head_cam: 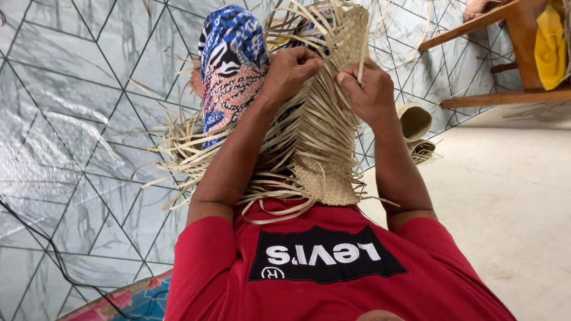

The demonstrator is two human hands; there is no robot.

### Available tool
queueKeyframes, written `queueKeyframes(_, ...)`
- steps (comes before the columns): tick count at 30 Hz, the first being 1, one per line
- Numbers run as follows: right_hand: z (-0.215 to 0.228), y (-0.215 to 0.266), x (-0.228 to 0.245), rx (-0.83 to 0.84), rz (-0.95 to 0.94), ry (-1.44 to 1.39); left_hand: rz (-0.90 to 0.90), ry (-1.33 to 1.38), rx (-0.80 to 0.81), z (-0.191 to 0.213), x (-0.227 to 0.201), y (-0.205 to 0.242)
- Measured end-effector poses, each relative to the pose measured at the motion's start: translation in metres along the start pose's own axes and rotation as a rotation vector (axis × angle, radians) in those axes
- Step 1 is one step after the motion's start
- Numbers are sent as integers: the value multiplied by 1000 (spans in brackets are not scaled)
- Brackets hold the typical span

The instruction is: The person is weaving thin bamboo strips together to form a mat or basket structure.

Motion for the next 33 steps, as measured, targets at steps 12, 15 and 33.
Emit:
queueKeyframes(12, -25, -13, -25, 62, -295, -141, -61, -75, -34, -2, 3, -5)
queueKeyframes(15, -26, -16, -32, 74, -214, -29, -110, -80, -35, -5, 0, -5)
queueKeyframes(33, 52, -37, 99, 90, 132, -557, -500, -929, -328, -15, -37, 19)
Point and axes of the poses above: each hand's wrist, its own y-axis away from the middle knuckle, its own z-axis out of the back of the hand, x = y × z, the point moved 10 cm from there along -y, towards the middle knuckle, and after that the axes turned 10 degrees about y, right-handed, at the moved point
